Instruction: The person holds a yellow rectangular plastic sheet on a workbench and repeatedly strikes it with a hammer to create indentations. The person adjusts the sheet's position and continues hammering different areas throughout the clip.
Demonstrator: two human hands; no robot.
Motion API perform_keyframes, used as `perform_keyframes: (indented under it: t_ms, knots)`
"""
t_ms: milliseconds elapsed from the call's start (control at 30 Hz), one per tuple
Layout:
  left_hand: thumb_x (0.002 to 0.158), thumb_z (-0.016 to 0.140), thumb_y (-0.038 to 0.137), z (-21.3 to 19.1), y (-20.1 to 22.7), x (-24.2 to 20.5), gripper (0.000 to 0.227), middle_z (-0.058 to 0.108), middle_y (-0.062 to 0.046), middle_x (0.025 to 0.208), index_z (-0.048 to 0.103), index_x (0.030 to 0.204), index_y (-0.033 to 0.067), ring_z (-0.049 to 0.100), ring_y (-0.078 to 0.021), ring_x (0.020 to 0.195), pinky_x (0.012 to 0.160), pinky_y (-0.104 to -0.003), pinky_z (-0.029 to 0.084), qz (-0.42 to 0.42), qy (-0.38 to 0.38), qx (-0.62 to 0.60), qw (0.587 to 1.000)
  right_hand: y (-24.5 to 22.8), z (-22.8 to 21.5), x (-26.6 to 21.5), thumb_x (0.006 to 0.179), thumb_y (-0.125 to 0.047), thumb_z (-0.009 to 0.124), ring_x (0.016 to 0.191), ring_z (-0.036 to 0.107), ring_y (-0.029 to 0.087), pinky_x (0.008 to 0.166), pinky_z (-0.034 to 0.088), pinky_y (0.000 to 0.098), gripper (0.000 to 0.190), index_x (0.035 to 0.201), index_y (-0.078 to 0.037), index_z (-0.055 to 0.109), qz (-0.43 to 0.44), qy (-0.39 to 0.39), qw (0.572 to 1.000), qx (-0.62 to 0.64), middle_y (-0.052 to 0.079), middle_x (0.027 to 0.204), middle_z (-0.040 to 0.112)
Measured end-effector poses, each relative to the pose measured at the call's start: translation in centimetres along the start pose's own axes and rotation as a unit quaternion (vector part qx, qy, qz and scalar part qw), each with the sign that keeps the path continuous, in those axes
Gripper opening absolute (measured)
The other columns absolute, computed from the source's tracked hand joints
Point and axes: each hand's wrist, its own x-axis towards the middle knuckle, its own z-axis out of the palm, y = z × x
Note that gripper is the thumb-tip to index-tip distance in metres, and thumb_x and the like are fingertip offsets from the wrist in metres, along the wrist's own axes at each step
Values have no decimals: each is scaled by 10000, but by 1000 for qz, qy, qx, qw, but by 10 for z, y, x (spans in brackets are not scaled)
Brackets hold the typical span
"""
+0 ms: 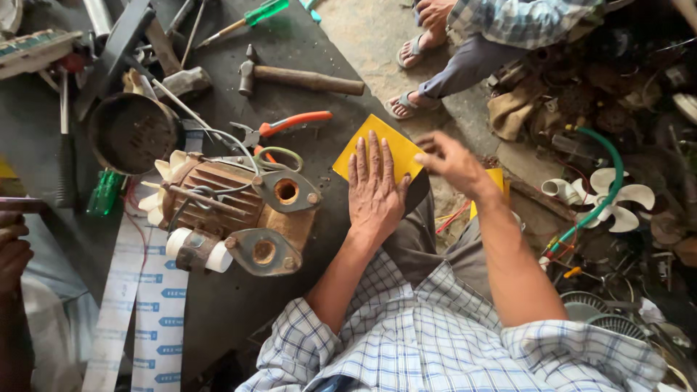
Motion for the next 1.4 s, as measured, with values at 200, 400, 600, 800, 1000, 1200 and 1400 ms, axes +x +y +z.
perform_keyframes:
  t_ms: [200, 400, 600, 800, 1000, 1200, 1400]
  knots:
    - [1014, 542, 410, -8, 3, 5, 808, 161, -260, 1693, 275, 1572, -109, 157, -424, 1584, 1286, -519, 119, -10, -25, -6, 1000, -40, 20, 12, 890, -81, 752, 955, 727, 225, 821, 573, 317, 295, 1181, -38, 740, -127, 126, 982, -65, 131, 1090, 730]
    - [1007, 545, 399, -9, 6, 6, 818, 158, -293, 1682, 271, 1566, -132, 146, -432, 1584, 1291, -516, 102, -21, -65, 11, 998, -47, 35, -2, 853, 0, 798, 953, 730, 242, 844, 576, 352, 220, 1049, -89, 755, -158, 211, 961, -82, 94, 1030, 731]
    - [971, 523, 365, 0, 1, 3, 794, 182, -323, 1664, 301, 1548, -133, 141, -448, 1577, 1287, -530, 81, -24, -116, 50, 992, -50, 46, -22, 793, 18, 798, 951, 698, 249, 851, 560, 359, 291, 1053, -105, 756, -272, 201, 932, -128, 61, 1035, 727]
    - [993, 514, 366, 2, 3, 5, 757, 211, -295, 1674, 335, 1551, -113, 161, -435, 1587, 1292, -526, 85, -36, -143, 89, 985, -45, 41, -19, 770, 46, 770, 950, 677, 247, 875, 571, 375, 354, 1100, -83, 766, -301, 177, 926, -141, 55, 1088, 730]
    - [1035, 539, 405, -17, 8, 15, 771, 209, -258, 1693, 322, 1581, -93, 151, -442, 1588, 1293, -531, 76, -33, -118, 26, 992, -38, 26, -2, 897, 21, 774, 986, 679, 251, 853, 553, 342, 259, 1142, -64, 773, -182, 186, 959, -115, 83, 1096, 721]
    - [994, 563, 419, -28, 9, 24, 778, 192, -175, 1713, 337, 1600, -15, 137, -408, 1595, 1292, -517, 71, -44, -144, 21, 988, -38, 30, -1, 938, -11, 746, 1009, 707, 248, 859, 571, 339, 231, 1165, -54, 756, -141, 178, 971, -78, 108, 1125, 707]
    - [971, 581, 434, -31, 9, 27, 806, 164, -149, 1721, 337, 1598, -9, 98, -391, 1595, 1285, -510, 40, -32, -156, 34, 987, -35, 27, -1, 923, -53, 758, 964, 719, 234, 838, 555, 323, 272, 1195, -49, 750, -90, 168, 981, -32, 106, 1071, 708]
